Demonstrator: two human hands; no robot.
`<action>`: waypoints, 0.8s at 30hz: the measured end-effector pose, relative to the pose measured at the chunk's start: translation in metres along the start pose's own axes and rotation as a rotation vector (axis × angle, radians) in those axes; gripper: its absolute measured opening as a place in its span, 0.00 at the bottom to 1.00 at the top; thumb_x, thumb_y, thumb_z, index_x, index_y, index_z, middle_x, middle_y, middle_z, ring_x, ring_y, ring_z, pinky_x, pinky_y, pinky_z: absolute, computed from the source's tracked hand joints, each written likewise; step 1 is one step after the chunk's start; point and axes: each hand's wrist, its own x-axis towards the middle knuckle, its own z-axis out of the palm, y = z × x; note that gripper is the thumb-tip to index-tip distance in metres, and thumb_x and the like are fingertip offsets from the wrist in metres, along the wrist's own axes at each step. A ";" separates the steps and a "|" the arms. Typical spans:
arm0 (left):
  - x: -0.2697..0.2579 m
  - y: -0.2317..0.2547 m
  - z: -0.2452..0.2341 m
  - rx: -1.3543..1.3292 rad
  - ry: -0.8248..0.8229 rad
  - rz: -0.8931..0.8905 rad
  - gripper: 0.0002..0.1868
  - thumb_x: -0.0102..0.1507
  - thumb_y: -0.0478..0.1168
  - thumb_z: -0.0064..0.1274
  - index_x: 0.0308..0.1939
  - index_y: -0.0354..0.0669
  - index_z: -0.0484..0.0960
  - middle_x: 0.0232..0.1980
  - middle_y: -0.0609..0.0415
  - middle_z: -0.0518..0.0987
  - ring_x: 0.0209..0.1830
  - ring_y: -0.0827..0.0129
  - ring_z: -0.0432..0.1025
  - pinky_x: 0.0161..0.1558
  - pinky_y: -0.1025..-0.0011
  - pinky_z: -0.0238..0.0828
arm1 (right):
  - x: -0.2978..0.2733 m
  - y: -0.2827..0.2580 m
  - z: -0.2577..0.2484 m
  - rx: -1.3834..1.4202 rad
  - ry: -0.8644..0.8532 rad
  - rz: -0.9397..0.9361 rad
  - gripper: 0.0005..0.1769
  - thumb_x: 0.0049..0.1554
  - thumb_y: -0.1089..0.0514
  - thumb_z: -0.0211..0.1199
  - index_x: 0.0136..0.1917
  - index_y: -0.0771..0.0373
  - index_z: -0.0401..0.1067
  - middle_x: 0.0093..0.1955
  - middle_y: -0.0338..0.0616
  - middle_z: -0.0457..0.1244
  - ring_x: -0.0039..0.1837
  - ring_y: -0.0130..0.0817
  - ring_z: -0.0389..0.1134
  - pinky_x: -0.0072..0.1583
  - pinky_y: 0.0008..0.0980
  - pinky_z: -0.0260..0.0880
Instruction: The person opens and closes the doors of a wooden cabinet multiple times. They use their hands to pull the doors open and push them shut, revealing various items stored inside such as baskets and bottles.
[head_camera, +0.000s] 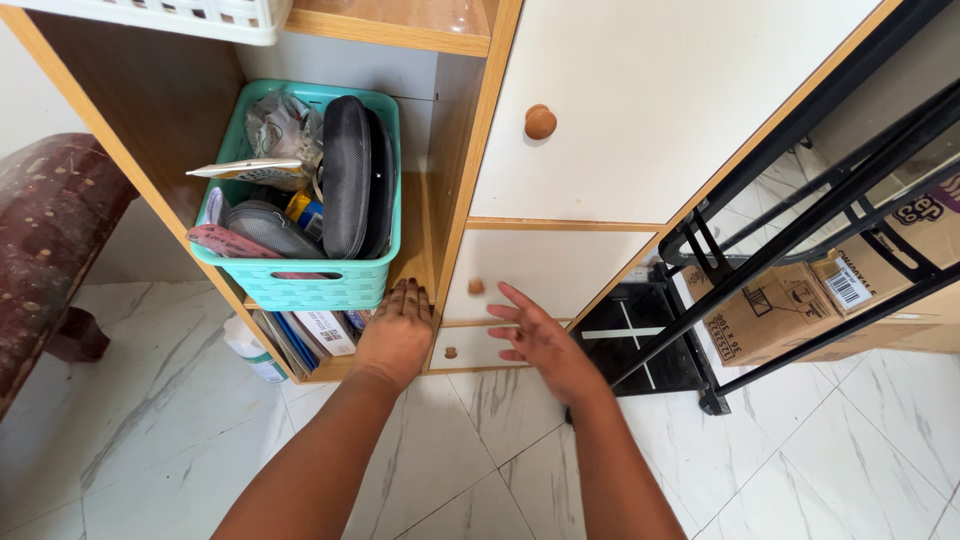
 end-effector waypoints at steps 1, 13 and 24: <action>0.001 0.000 0.000 -0.002 0.002 -0.003 0.26 0.59 0.34 0.47 0.61 0.23 0.74 0.65 0.31 0.73 0.67 0.48 0.68 0.67 0.62 0.63 | 0.002 -0.009 0.010 -0.001 0.031 0.006 0.36 0.62 0.51 0.56 0.81 0.48 0.53 0.74 0.46 0.60 0.69 0.40 0.63 0.64 0.41 0.68; 0.001 0.001 -0.001 0.011 -0.024 0.001 0.26 0.60 0.36 0.47 0.60 0.24 0.75 0.65 0.32 0.73 0.68 0.49 0.68 0.67 0.62 0.62 | 0.034 -0.003 0.038 -0.160 0.152 -0.265 0.20 0.62 0.56 0.59 0.66 0.62 0.70 0.63 0.41 0.65 0.61 0.31 0.63 0.65 0.31 0.66; 0.002 -0.001 0.005 0.020 -0.029 0.014 0.26 0.59 0.35 0.44 0.60 0.26 0.74 0.65 0.35 0.73 0.69 0.52 0.67 0.68 0.63 0.61 | -0.090 0.178 -0.108 0.251 0.695 -0.177 0.14 0.66 0.54 0.51 0.58 0.65 0.69 0.45 0.47 0.67 0.45 0.36 0.66 0.44 0.38 0.68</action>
